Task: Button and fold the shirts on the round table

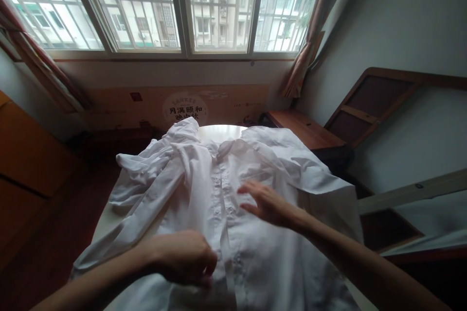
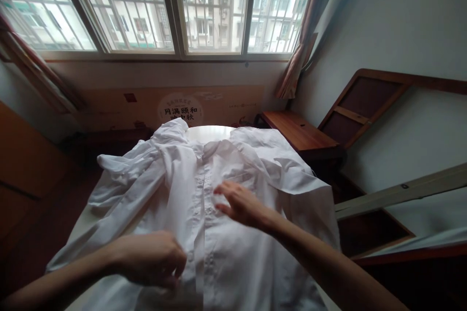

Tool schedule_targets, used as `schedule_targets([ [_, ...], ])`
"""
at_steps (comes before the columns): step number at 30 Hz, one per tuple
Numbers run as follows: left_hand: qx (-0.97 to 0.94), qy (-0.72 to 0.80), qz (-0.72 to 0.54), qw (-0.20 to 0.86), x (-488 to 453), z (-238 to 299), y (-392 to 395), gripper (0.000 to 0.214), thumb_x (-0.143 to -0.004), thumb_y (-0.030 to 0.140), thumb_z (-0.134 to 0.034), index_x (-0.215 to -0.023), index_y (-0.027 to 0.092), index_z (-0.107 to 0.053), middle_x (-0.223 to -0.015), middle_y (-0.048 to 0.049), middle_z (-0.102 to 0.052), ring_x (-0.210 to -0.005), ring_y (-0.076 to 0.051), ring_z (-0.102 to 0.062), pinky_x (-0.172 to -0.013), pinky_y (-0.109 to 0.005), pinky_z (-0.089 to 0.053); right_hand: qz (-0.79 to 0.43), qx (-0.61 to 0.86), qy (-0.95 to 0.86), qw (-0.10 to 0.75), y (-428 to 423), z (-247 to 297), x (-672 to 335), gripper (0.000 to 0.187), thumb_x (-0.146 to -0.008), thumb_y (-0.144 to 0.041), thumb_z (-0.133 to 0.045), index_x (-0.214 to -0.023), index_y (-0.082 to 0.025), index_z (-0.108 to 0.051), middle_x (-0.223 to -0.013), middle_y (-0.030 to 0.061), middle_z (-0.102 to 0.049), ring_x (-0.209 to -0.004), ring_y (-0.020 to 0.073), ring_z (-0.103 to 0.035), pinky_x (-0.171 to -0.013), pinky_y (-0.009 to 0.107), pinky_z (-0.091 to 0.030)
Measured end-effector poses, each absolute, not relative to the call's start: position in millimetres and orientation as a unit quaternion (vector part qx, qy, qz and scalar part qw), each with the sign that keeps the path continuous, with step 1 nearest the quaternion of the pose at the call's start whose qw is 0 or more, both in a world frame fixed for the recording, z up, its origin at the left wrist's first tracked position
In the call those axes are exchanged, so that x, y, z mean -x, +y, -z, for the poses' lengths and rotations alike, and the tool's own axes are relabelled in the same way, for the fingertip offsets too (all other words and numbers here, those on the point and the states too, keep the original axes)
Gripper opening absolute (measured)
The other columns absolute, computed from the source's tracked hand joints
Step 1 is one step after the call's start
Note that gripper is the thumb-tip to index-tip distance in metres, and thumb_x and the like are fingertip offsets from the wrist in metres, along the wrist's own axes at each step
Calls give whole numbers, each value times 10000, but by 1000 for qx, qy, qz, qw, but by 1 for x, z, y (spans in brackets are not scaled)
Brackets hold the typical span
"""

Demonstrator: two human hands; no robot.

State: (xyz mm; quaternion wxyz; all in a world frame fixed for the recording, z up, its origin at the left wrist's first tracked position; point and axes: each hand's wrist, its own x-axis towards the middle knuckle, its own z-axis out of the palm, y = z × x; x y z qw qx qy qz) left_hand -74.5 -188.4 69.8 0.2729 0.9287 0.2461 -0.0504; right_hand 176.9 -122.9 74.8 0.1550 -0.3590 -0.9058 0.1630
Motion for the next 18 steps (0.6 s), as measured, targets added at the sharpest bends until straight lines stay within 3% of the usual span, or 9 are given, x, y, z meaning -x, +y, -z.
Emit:
schedule_targets([
  [2, -929, 312, -36, 198, 66, -74, -150, 149, -892, 299, -515, -846, 221, -633, -823, -14, -677, -743, -147, -617, -694, -252, -451, -41, 422, -879, 220, -65, -77, -160, 436, -830, -216, -614, -1247, -151, -505, -1279, 139, -536, -1173, 273, -485, -974, 409, -391],
  [4, -905, 411, -83, 70, 60, -69, -108, 242, -930, 338, -447, -944, 185, -633, -977, -86, -671, -938, -210, -612, -863, -334, -434, 24, 472, -847, 243, -12, -78, -147, 637, -804, -242, -650, -1377, -149, -387, -1410, 163, -416, -1273, 299, -393, -1018, 431, -347],
  [7, -872, 483, -74, -28, 59, -41, -60, 424, -903, 452, -479, -1222, 183, -556, -1329, -143, -532, -1254, -304, -448, -1045, -461, -307, 61, 515, -835, 185, 43, -70, -145, 777, -781, -231, -677, -1452, -172, -289, -1439, 164, -390, -1283, 312, -390, -1015, 426, -331],
  [10, -859, 511, -33, -19, 65, -5, -44, 556, -911, 521, -412, -1397, 251, -411, -1503, -99, -344, -1379, -343, -279, -1092, -541, -202, 35, 525, -847, 70, 60, -52, -163, 547, -833, -131, -568, -1367, -185, -459, -1267, 154, -569, -1137, 290, -524, -962, 407, -348],
  [13, -844, 535, -22, 13, 72, 16, -51, 580, -922, 538, -353, -1448, 298, -328, -1535, -61, -286, -1401, -352, -230, -1093, -552, -190, -1, 530, -847, 44, 57, -35, -184, 291, -861, -83, -476, -1019, -167, -706, -1049, 136, -675, -1047, 247, -565, -958, 370, -328],
  [15, -842, 538, -30, 13, 75, 14, -57, 593, -905, 545, -388, -1440, 293, -349, -1525, -72, -308, -1387, -359, -261, -1080, -532, -234, -19, 542, -838, 59, 57, -30, -190, 215, -840, -122, -523, -829, -163, -734, -983, 123, -697, -1042, 238, -562, -962, 342, -321],
  [18, -850, 526, -26, 28, 75, -9, -46, 506, -866, 529, -481, -1288, 258, -543, -1336, -104, -548, -1224, -337, -490, -975, -448, -392, -47, 593, -797, 105, 74, -34, -184, 225, -851, -222, -513, -830, -167, -730, -928, 101, -709, -968, 230, -596, -878, 304, -380],
])
